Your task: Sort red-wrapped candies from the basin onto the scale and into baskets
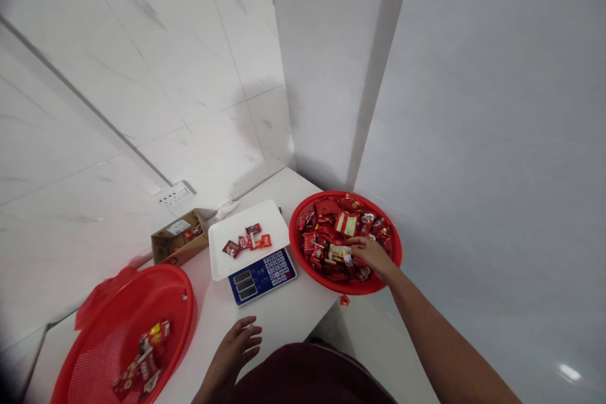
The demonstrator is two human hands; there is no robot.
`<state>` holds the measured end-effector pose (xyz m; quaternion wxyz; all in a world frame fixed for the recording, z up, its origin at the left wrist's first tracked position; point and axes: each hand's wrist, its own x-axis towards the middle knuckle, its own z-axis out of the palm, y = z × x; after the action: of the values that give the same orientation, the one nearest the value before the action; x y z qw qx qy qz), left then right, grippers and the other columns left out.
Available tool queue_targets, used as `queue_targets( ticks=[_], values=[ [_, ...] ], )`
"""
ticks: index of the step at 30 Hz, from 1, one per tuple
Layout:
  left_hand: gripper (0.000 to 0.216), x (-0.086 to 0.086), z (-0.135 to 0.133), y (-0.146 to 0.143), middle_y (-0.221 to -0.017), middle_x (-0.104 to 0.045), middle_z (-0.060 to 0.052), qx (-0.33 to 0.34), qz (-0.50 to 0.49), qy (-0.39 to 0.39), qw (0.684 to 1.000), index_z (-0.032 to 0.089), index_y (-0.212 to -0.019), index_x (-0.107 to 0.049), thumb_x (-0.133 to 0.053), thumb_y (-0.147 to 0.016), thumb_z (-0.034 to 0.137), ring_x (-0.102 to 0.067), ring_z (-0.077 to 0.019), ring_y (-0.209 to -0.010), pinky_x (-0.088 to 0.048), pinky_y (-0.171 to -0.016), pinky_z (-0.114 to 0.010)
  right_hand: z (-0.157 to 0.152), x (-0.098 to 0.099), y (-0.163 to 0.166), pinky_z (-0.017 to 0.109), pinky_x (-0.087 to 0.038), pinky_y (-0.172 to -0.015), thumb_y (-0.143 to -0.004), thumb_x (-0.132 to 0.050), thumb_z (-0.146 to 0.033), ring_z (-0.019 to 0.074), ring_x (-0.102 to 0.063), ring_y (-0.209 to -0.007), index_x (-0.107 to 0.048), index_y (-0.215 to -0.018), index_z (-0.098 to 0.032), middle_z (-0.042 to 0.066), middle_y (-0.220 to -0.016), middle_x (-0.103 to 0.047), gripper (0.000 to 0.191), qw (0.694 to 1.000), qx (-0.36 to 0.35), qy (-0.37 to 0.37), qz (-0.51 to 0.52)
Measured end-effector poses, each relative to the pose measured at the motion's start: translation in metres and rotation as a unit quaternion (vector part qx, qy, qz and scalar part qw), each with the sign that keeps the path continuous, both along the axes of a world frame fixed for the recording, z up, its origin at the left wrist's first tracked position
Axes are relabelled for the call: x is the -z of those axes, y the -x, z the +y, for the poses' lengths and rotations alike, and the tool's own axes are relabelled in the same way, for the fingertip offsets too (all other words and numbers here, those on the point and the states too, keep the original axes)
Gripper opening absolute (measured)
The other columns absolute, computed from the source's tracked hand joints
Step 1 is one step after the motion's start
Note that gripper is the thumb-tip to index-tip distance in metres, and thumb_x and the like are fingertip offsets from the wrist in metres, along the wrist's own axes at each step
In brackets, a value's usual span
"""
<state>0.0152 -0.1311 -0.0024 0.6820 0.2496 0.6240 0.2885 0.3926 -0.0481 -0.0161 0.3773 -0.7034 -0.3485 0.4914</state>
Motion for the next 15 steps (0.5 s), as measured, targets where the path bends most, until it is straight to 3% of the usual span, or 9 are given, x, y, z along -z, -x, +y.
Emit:
queue_targets(
  ticks=[8,15],
  values=[
    [0.042,0.002,0.002,-0.002,-0.094,-0.062,-0.008,-0.003,0.0,0.002,1.0,0.018,-0.099,-0.057,-0.064,-0.066,0.043,-0.06,-0.0178,-0.081,-0.045,-0.08,-0.035,0.005,-0.001,0.006,0.024,-0.051,-0.06,-0.063,-0.068,-0.019,0.0147,-0.062,-0.072,-0.063,-0.082,-0.02,0.003,-0.082,-0.067,0.02,0.986,0.028,0.003,0.165],
    [0.041,0.001,0.003,-0.004,-0.094,-0.061,-0.008,-0.006,-0.001,-0.003,1.0,0.018,-0.1,-0.056,-0.063,-0.067,0.041,-0.06,-0.0175,-0.081,-0.046,-0.079,-0.034,0.008,-0.013,0.015,0.023,-0.051,-0.057,-0.063,-0.07,-0.018,0.0133,-0.062,-0.068,-0.064,-0.083,-0.02,0.002,-0.082,-0.067,0.022,0.983,0.026,-0.011,0.18]
  ],
)
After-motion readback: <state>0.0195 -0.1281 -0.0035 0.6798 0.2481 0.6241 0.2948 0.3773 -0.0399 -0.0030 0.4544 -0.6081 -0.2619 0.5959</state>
